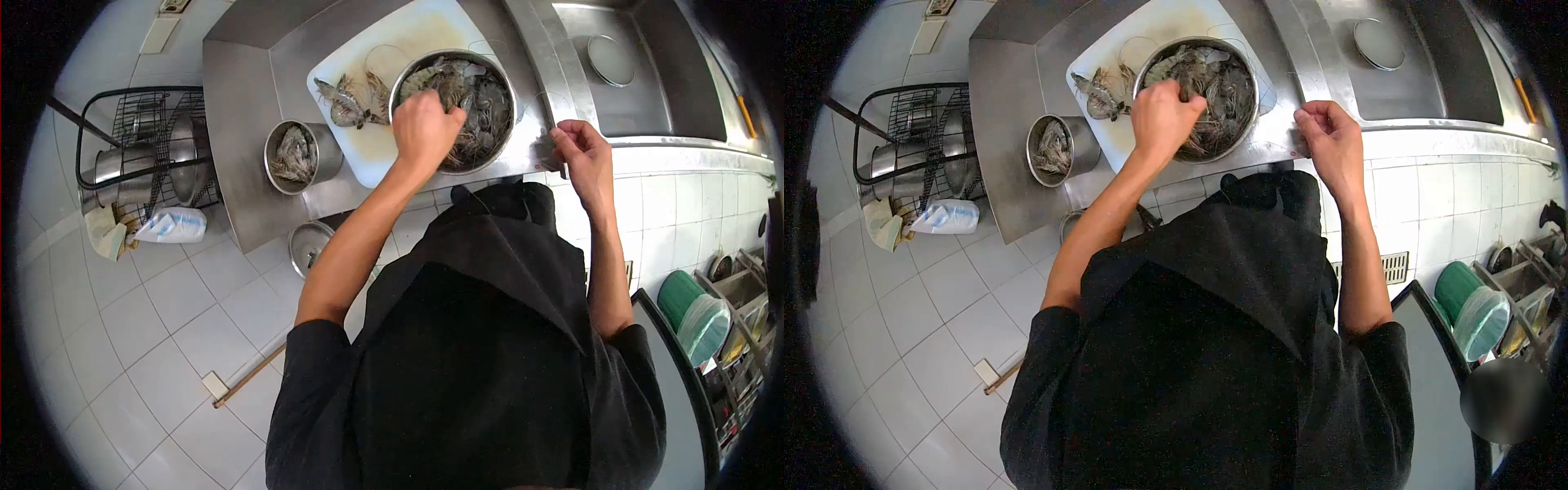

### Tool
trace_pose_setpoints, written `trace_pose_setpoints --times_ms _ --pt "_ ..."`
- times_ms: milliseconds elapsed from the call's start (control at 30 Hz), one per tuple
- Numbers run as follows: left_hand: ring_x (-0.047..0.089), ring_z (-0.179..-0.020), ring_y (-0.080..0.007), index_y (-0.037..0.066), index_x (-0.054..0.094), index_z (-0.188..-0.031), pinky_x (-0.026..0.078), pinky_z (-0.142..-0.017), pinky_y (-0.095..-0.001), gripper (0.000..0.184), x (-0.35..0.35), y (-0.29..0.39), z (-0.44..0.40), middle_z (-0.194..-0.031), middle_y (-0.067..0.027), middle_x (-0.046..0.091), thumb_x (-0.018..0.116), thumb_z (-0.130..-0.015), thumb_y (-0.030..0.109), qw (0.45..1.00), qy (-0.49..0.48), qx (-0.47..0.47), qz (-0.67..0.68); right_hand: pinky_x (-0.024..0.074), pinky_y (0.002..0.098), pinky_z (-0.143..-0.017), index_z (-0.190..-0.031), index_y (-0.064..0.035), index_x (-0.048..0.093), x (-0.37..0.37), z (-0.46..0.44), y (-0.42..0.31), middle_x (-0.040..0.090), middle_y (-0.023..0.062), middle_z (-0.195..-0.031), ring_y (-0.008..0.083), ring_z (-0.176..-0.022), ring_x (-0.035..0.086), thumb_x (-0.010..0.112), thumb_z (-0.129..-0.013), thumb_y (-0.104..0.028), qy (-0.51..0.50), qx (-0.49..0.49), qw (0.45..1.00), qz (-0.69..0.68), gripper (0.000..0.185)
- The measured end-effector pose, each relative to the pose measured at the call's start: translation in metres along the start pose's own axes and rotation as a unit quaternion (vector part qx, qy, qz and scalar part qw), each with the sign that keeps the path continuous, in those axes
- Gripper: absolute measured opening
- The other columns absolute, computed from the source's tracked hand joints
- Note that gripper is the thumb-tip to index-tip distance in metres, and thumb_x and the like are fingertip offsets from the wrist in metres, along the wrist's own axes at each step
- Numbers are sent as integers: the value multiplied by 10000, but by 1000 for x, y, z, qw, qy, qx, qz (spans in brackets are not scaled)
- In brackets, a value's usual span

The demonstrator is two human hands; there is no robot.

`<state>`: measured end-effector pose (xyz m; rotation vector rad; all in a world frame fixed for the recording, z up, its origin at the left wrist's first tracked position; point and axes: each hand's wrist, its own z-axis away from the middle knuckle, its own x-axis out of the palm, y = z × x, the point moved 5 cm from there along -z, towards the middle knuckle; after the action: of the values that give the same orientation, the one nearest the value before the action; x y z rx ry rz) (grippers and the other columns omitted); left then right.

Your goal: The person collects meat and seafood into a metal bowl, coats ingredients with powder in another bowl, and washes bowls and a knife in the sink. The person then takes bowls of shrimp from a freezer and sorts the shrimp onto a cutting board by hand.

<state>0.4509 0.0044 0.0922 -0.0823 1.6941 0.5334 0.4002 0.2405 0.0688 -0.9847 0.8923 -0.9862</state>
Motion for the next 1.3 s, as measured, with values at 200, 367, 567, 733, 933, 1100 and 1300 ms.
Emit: trace_pose_setpoints --times_ms 200,367,567,733,933,1100,1300 --pt "532 -506 -111 -2 629 -715 401 -452 -235 234 -13 -43 -1 -623 -42 589 681 -704 226 838 -106 -269 463 419 206 -602 -939 22 612 -3 1 -18 590 13 -745 61 -651 504 625 -834 -135 11 -33 999 25 189" --pt "527 -540 -107 52 600 -777 403 -495 -231 194 -51 -45 3 -643 -36 582 669 -760 233 705 -143 -300 627 428 211 -634 -959 28 608 11 2 -45 588 24 -744 69 -669 510 633 -832 -147 13 -83 996 38 218" --pt "527 -566 -115 74 584 -785 405 -516 -239 170 -78 -47 14 -661 -37 585 644 -782 232 638 -158 -312 687 431 212 -650 -962 25 609 26 6 -70 595 27 -750 72 -684 520 635 -833 -150 -2 -138 989 56 219" --pt "522 -570 -130 68 581 -775 409 -532 -249 185 -92 -54 29 -673 -53 586 632 -785 245 571 -178 -327 732 433 210 -658 -957 27 608 38 7 -81 601 28 -762 73 -692 522 637 -832 -138 -31 -147 987 57 209" --pt "501 -569 -155 43 569 -764 406 -537 -251 233 -95 -79 41 -671 -73 572 633 -769 267 501 -177 -356 769 432 206 -659 -954 28 607 40 5 -80 603 25 -768 72 -697 521 635 -836 -122 -43 -148 987 51 193" --pt "466 -568 -135 41 534 -778 389 -516 -244 257 -63 -142 43 -686 -60 545 632 -759 278 529 -183 -449 696 432 205 -654 -950 38 607 34 2 -66 603 31 -766 74 -705 533 632 -841 -126 -51 -124 990 52 198" --pt "477 -513 -89 37 526 -788 402 -459 -200 322 -18 -210 23 -668 -20 556 656 -776 331 632 -216 -522 530 438 207 -639 -938 38 609 28 4 -50 600 26 -749 76 -683 535 625 -845 -125 -51 -99 993 42 189"
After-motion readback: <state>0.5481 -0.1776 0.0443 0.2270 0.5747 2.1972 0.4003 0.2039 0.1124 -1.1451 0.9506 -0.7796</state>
